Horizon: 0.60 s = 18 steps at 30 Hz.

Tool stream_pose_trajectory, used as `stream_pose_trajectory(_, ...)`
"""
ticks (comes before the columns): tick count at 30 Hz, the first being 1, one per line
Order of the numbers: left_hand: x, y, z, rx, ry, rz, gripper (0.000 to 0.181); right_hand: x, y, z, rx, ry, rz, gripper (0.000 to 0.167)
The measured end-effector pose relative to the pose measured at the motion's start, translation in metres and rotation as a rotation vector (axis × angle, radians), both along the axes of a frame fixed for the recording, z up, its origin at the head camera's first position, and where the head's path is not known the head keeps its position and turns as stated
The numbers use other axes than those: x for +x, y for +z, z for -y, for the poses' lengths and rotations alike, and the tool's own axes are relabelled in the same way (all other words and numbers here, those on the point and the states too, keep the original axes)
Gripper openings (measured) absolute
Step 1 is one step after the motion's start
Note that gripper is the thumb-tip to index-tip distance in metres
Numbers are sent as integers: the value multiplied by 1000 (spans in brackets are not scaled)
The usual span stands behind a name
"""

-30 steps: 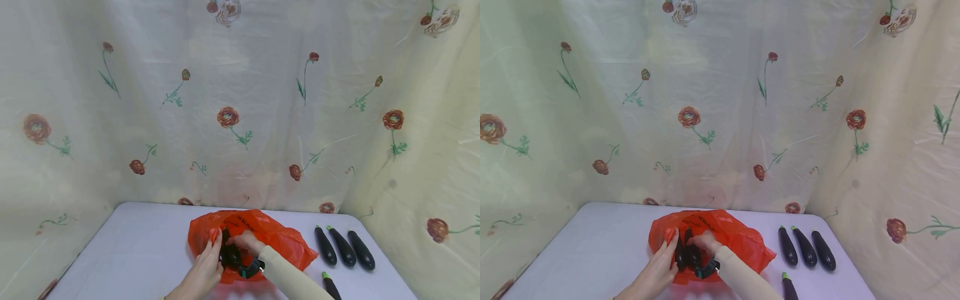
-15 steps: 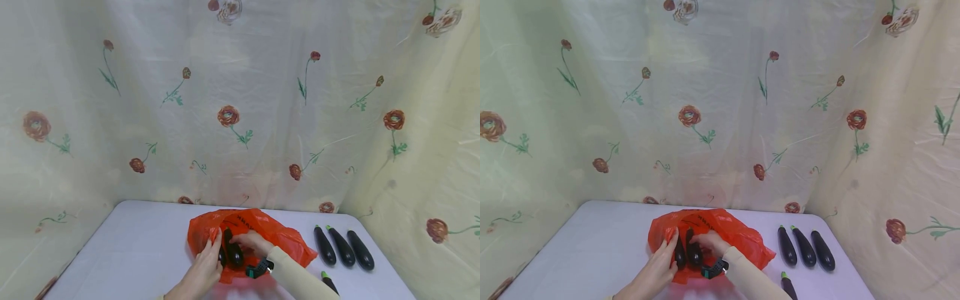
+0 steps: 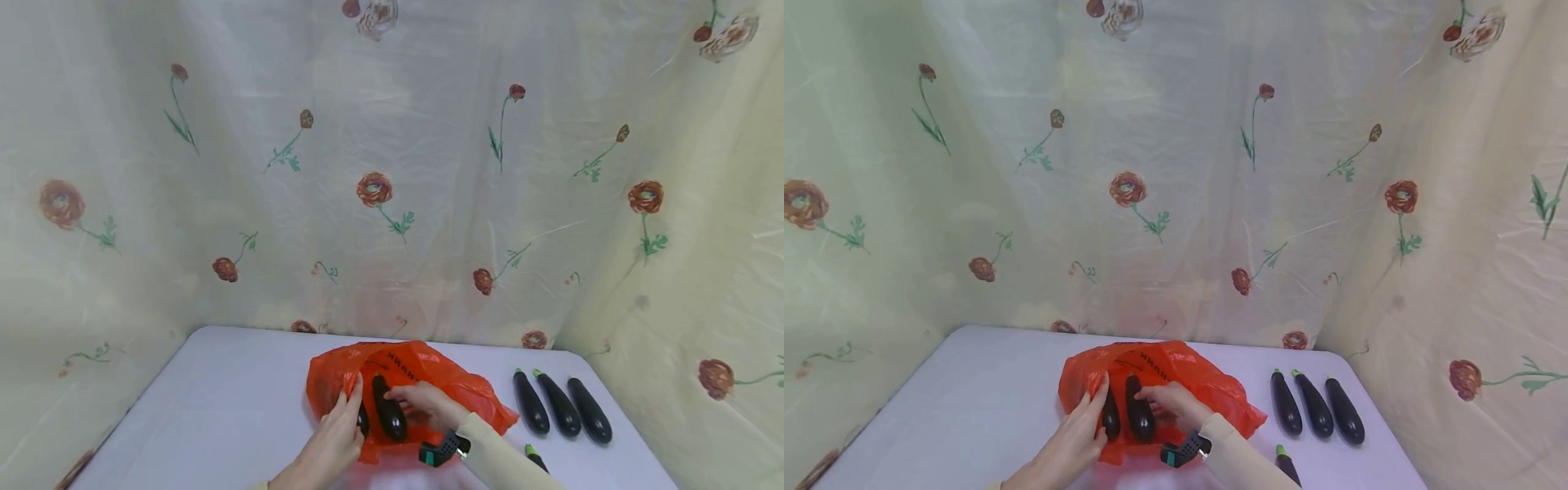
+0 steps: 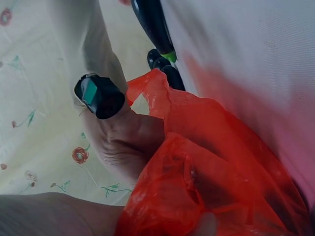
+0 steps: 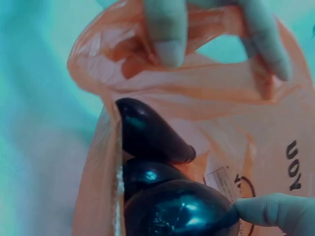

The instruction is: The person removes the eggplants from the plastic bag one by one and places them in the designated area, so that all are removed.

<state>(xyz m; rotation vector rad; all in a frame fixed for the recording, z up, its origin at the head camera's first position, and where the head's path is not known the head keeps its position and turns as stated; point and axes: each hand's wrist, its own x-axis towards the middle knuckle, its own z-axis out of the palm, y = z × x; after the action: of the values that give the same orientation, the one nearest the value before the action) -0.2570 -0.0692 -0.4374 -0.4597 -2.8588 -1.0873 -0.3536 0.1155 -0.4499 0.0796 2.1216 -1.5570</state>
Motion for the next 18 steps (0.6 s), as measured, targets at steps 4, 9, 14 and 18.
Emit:
stream_pose_trajectory(4,-1,0,-1,5,6,34,80,0,3,-5,-26,11,21,31)
stream_pose_trajectory(9,-2,1,-2,2,9,46,80,4,5,-10,-71,7,50,34)
stream_pose_trajectory(14,-3,1,-3,3,21,75,80,11,8,-15,-100,-5,74,35)
stream_pose_trajectory(18,-4,3,-4,11,36,122,81,17,13,-20,-133,-19,93,37)
